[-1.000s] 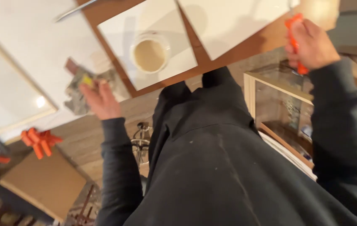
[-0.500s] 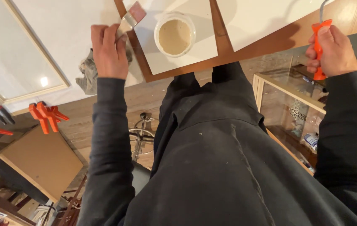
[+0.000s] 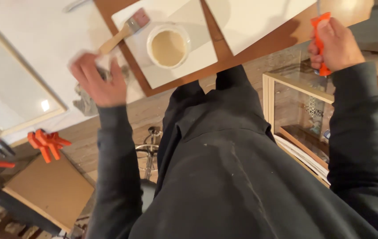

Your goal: Applying a white coating to a board using a paintbrush and a paint roller in a workshop environment.

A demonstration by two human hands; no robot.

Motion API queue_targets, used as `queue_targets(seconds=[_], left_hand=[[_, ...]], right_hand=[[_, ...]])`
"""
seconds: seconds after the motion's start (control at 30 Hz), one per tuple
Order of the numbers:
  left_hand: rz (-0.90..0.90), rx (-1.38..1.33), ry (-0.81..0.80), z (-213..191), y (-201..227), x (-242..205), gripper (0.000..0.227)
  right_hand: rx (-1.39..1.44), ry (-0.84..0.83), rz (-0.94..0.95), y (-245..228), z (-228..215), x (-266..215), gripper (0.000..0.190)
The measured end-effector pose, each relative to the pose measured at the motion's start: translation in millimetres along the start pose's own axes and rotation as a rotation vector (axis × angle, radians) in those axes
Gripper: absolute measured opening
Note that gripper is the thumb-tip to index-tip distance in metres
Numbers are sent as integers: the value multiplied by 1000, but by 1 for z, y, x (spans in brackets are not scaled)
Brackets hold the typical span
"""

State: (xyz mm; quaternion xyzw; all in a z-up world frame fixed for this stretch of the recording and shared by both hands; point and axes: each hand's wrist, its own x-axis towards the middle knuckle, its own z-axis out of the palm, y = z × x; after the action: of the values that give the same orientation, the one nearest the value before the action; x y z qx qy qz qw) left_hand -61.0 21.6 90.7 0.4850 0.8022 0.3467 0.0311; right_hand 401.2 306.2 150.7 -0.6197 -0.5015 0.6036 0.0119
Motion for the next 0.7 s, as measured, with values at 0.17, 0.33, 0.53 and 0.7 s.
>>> queue_targets(seconds=[0.17, 0.33, 0.53, 0.7], left_hand=[[90, -286, -387, 29, 132, -24, 35], [131, -275, -490, 100, 184, -21, 55], [60, -8, -434, 134, 200, -18, 68], [-7, 25, -388, 144, 202, -20, 74]], right_hand=[[-27, 3, 55, -10, -7, -3, 32], [-160, 21, 97, -3, -19, -24, 36], [-117, -9, 180, 5, -47, -72, 35], [16, 19, -162, -24, -56, -44, 35]])
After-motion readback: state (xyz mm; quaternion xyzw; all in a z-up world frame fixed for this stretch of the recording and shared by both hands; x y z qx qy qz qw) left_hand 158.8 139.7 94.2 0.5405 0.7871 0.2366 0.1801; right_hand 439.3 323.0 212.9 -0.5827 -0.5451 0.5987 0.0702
